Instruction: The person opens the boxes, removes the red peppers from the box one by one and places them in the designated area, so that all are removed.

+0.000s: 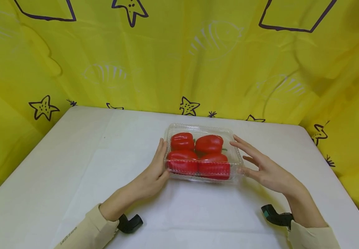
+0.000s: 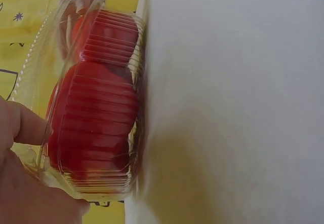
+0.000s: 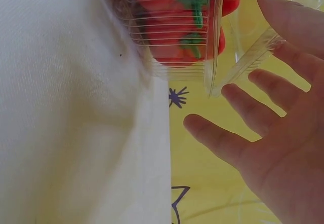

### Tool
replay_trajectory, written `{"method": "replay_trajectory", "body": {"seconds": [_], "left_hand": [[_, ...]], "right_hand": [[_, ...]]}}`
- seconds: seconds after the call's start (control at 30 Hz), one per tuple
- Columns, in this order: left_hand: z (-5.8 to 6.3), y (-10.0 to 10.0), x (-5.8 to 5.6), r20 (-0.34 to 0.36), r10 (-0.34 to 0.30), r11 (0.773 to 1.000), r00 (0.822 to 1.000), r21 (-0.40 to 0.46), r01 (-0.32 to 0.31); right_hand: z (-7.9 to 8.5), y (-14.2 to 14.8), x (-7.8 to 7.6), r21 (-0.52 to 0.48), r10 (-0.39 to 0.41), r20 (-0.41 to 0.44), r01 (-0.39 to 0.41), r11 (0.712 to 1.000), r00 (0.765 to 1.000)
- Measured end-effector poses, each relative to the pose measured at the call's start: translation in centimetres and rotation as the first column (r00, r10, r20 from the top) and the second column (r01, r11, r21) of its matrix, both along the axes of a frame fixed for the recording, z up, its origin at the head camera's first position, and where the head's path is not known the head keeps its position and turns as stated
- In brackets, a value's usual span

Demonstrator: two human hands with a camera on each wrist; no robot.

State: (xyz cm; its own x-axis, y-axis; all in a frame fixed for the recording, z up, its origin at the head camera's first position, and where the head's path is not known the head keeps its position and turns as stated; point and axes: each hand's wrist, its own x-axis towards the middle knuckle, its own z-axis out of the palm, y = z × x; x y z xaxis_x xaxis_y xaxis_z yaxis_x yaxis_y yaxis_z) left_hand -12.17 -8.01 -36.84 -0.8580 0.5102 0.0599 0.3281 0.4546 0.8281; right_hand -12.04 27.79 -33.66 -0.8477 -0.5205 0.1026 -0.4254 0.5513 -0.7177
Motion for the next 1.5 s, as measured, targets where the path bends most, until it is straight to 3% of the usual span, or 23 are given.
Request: {"method": "replay_trajectory", "body": {"seconds": [0.23,0.4,0.67,0.93,1.03,1.2,1.27,1.5], "left_hand": [[0.3,-0.2,-0.1,-0.025,-0.013,0.998,1.0,-0.057,0.011],[0.8,-0.7,-0.5,-0.055,0.011,0.997,0.998,-0.079,-0.015],[1.6,-1.6,-1.0,0.009,0.043,0.992,0.999,-0.118,-0.042],[2.1,-2.1,-1.5,0.017,-0.037,0.972,0.999,-0.23,0.04],[2.1,-1.9,-1.9,-0.029,-0.066,0.967,0.997,-0.25,0.057],[2.0,-1.6,-2.1,-0.09,-0.103,0.929,0.991,-0.364,0.064],[2.0,-1.6,-2.0,-0.087,-0.099,0.91,0.991,-0.411,0.055],[2.4,-1.7,-1.9,-0.081,-0.087,0.881,0.993,-0.471,0.039]], "right_hand": [[0.1,0.3,0.2,0.0,-0.007,0.002,0.007,1.0,1.0],[0.4,0.2,0.1,-0.016,-0.005,0.005,0.005,1.0,1.0],[0.8,0.1,0.2,-0.069,0.005,0.0,-0.005,0.998,1.0],[1.0,0.1,0.2,-0.114,-0.002,0.045,0.007,0.993,0.999],[1.2,0.2,0.4,-0.113,-0.035,0.074,0.043,0.993,0.997],[1.3,0.0,0.5,-0.141,-0.062,0.098,0.075,0.987,0.993],[1.4,-0.2,0.4,-0.134,-0.083,0.084,0.094,0.986,0.993],[1.7,-0.9,0.1,-0.13,-0.19,0.032,0.193,0.973,0.981]]}}
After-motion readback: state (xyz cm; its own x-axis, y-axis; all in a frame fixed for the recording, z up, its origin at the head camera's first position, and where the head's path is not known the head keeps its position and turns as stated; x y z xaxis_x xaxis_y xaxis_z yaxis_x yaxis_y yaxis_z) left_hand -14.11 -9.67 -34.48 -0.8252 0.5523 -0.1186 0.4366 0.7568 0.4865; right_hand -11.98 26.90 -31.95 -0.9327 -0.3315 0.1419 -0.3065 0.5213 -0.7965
